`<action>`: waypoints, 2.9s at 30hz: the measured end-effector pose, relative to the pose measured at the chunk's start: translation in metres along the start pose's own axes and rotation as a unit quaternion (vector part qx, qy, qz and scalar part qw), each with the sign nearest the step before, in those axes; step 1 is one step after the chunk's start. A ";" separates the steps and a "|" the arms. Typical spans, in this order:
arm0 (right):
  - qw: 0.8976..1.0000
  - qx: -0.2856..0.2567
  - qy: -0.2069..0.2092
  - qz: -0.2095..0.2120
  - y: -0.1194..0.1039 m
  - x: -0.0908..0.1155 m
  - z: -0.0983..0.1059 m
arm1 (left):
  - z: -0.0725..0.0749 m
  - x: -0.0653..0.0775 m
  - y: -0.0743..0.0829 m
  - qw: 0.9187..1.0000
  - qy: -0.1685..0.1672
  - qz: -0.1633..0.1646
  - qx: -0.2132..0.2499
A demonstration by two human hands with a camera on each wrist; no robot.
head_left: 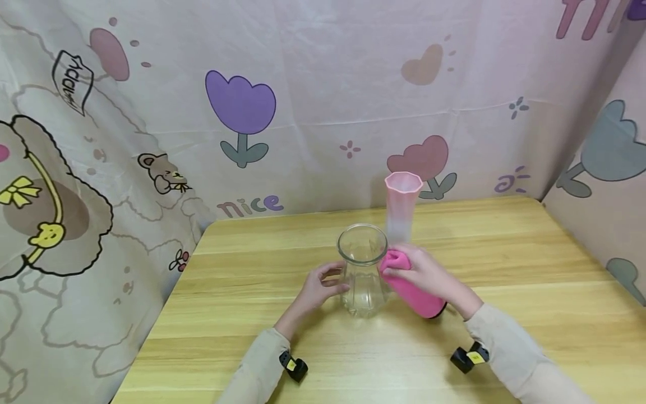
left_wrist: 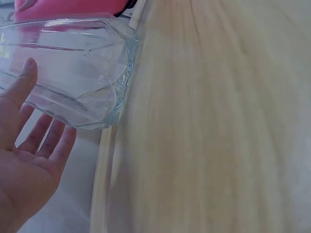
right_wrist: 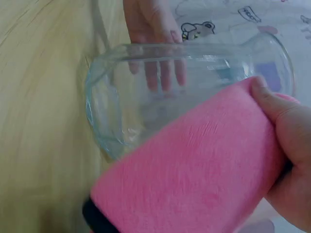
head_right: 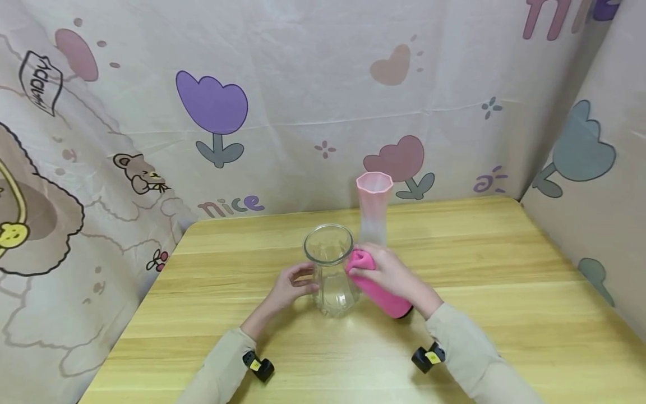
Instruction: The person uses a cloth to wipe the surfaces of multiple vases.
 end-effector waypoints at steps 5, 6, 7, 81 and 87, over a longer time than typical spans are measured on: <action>0.998 0.030 -0.048 -0.007 0.010 0.002 -0.011 | 0.001 0.000 -0.001 1.000 0.001 0.002 0.004; 0.997 0.038 -0.061 -0.006 0.014 0.003 -0.014 | 0.001 0.000 -0.002 1.000 0.001 0.002 0.005; 0.996 0.046 -0.075 -0.006 0.018 0.004 -0.018 | 0.001 0.000 -0.002 1.000 0.001 0.002 0.006; 0.999 0.035 -0.005 0.006 0.002 0.000 0.005 | 0.001 0.000 -0.001 1.000 -0.005 -0.009 -0.012; 1.000 0.021 -0.001 0.008 0.006 0.001 -0.001 | 0.000 0.001 0.000 1.000 -0.001 -0.009 -0.015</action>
Point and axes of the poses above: each hand's wrist, its own x-axis away from the middle knuckle, its own z-axis out of the back of the hand, y = z × x, the point moved 6 cm from there along -x, towards the middle knuckle, and after that the axes turned 4 degrees about -x, right-handed, at the moved point
